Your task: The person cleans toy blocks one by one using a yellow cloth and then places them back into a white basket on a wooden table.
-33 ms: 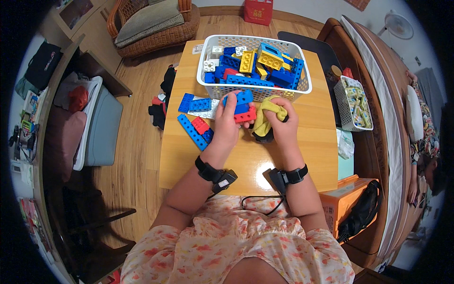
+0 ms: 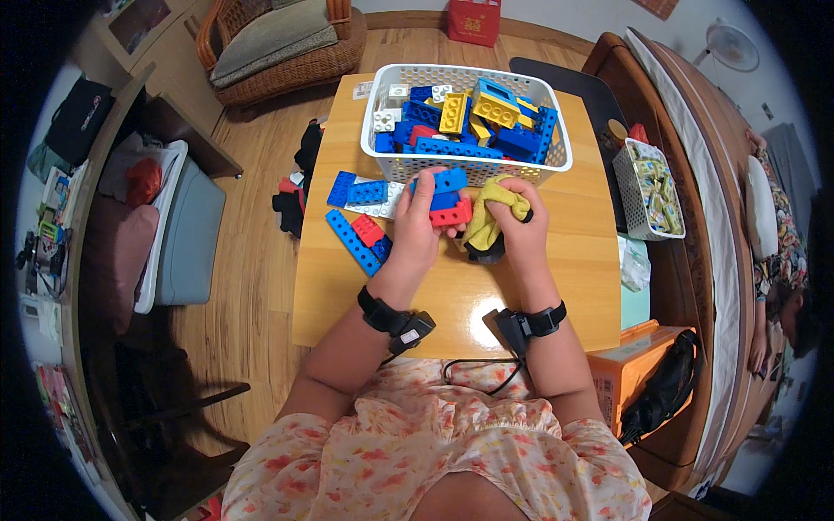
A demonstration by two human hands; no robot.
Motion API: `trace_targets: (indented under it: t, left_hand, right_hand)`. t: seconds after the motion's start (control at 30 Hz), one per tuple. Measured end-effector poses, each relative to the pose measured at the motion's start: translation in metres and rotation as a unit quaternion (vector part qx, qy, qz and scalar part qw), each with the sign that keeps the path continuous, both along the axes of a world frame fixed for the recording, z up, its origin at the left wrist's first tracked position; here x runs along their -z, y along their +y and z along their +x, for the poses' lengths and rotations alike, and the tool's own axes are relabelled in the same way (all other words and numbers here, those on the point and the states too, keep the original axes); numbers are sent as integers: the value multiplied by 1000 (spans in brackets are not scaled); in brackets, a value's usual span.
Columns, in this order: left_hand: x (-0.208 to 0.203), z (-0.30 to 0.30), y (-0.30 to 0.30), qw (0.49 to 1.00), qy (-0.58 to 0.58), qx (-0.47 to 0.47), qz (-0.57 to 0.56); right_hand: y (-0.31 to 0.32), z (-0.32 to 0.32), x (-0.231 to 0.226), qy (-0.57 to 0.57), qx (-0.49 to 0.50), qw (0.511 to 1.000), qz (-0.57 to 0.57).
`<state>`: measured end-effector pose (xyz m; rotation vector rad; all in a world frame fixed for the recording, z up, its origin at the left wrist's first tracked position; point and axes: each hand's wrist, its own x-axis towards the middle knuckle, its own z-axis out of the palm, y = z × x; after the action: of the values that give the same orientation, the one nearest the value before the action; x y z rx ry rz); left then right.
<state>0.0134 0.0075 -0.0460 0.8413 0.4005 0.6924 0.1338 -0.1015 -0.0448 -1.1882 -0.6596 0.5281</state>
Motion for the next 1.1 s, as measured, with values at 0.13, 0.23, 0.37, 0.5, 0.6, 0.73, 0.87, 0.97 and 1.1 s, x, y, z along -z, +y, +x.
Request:
trace_targets:
  t: [0.13,0.23,0.37,0.5,0.6,0.73,0.87,0.97,1.1]
  left_hand:
    - [4,0,-1,994,43,89,-37]
    - [3,-1,-1,994,41,90,-43]
    - [-2,-2,-2,997,49,61,-1]
    - [5,3,-3,992,108,26,57]
    - [4,2,-3,992,110,31,58]
    - [4,-1,1,997,35,63,-9]
    - [11,10,-2,1000,-6,14,10]
    - [14,10,0,999,-6,-43,25]
    - [3,0,1,997,34,-28,63]
  right_hand:
    - [-3,-5,-6,22,-46,998,33]
    - [-2,-4,-9,36,-35,999,22]
    - [-1,0,-7,42,-10,999,25]
    - [-2,0,-4,-41,-8,999,34]
    - [0,-3,-7,-6,10,1000,12]
    - [2,0,-8,23,10,999,-21]
    - [0,2,1,39,-68,997,-21]
    - [0,-8,-5,12,-93,995,-19]
    - [2,-7,0,20,-91,995,-34]
